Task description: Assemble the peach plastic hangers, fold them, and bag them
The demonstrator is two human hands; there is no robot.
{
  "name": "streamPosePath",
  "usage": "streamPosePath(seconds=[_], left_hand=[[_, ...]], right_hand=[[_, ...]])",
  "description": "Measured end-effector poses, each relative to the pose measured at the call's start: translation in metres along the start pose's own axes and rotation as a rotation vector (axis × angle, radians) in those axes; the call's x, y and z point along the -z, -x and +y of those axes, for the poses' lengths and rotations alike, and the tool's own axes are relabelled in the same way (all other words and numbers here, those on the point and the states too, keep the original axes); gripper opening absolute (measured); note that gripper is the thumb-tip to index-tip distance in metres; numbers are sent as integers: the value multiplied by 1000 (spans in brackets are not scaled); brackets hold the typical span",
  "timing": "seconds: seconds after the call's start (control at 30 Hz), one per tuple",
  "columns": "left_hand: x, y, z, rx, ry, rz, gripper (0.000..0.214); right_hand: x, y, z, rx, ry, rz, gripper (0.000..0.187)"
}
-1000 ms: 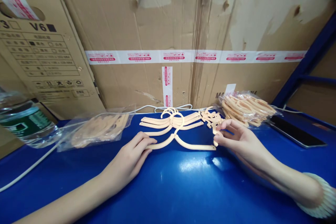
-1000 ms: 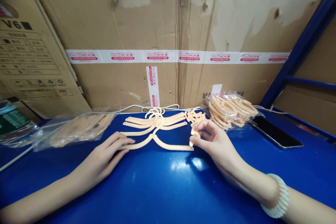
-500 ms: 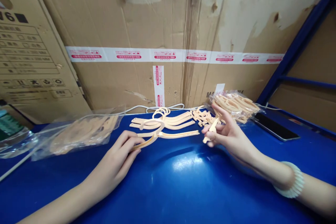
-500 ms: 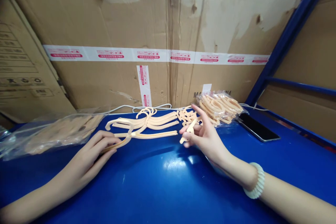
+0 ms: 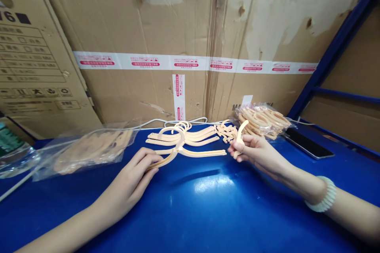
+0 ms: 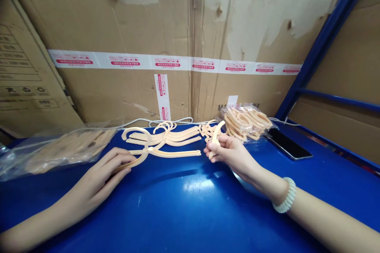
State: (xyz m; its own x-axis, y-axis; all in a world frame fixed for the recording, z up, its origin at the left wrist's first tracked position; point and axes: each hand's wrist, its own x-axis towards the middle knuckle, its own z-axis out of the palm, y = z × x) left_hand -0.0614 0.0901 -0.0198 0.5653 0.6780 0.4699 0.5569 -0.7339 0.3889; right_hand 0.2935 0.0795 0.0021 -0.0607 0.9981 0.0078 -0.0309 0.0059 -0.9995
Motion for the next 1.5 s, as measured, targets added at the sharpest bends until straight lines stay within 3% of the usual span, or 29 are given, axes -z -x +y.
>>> streamPosePath(seconds=[0.33, 0.53, 0.77, 1.03, 1.17, 1.5], left_hand=[[1, -2, 2, -16, 1, 20, 20], [2, -3, 5, -14, -13, 34, 21], [2, -3, 5, -5, 20, 9, 20], [4, -3, 4, -31, -11, -21, 20], [4, -3, 4, -33, -23, 4, 20], [4, -3, -1, -79, -76, -9, 22]], right_hand=[[-1, 3, 0, -43, 28, 68, 35], [-3, 2, -2, 108, 221, 87, 44], [-9, 6, -5, 33, 33, -34, 44], [-7, 6, -7, 5, 27, 71, 42], [-7, 6, -6, 39, 10, 0, 34], [-10, 9, -1, -211, -209, -177, 24]])
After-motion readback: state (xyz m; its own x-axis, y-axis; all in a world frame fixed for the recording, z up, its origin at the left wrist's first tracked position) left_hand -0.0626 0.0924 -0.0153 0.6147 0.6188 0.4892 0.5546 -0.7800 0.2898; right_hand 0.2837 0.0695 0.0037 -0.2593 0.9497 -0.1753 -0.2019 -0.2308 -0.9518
